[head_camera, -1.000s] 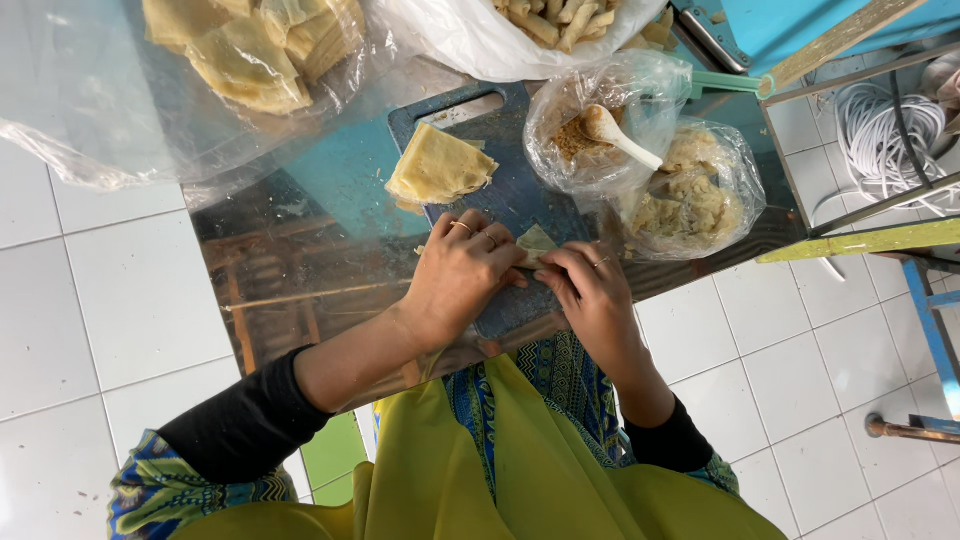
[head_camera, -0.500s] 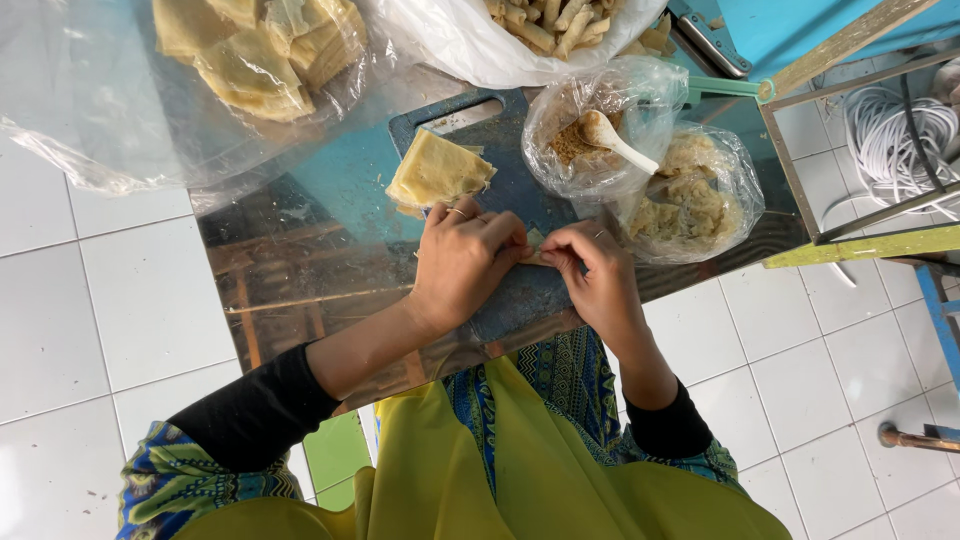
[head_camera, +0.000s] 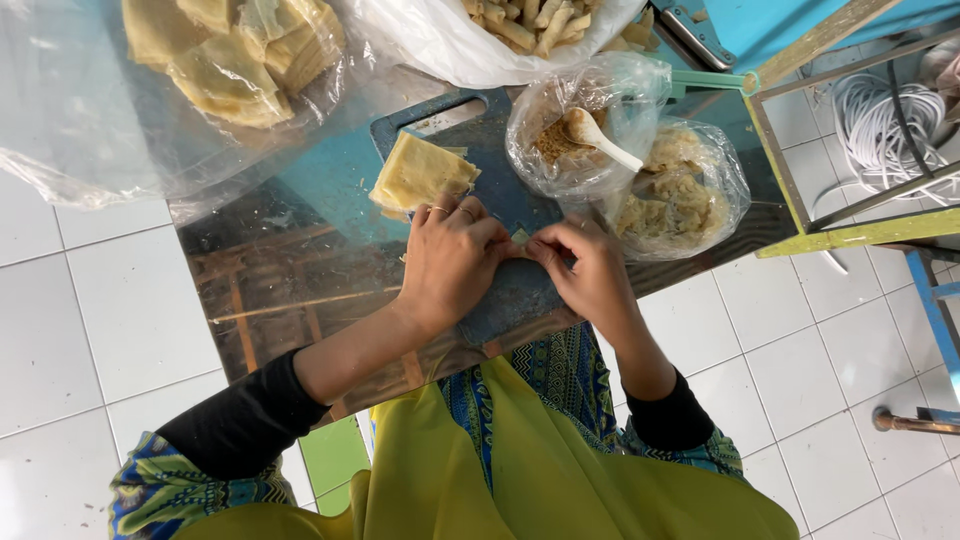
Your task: The person sits at a metal work table and folds triangular pastry wrappers around a filling. They spoon filling from a covered bowl onto a wrapper, fold the wrapper over into a triangle, press the edges closed, and set the finished piece aside, repeating the cycle with more wrappers.
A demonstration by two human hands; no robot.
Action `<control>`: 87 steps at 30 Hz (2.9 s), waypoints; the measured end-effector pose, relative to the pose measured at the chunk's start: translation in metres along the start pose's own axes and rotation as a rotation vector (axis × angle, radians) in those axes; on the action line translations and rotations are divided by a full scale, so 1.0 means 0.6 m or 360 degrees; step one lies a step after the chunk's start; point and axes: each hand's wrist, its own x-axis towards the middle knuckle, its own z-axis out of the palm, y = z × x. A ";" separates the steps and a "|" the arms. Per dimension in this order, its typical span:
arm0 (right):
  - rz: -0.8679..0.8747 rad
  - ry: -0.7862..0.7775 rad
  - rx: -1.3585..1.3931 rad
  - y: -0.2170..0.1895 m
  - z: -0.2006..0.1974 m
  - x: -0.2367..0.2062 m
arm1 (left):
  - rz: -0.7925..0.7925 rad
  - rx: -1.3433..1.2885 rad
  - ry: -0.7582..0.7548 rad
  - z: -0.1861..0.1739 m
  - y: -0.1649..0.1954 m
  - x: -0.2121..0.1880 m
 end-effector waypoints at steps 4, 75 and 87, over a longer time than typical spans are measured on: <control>0.0151 -0.0025 0.0147 0.013 -0.002 0.010 | -0.0044 -0.0034 -0.0052 0.003 -0.007 0.020; -0.0714 -0.0537 0.0033 -0.122 0.014 0.213 | -0.0422 -0.0827 0.0138 -0.058 -0.141 0.040; -0.0283 -0.0519 0.0550 -0.033 0.050 0.224 | -0.0603 -0.0997 0.0105 -0.057 -0.142 0.034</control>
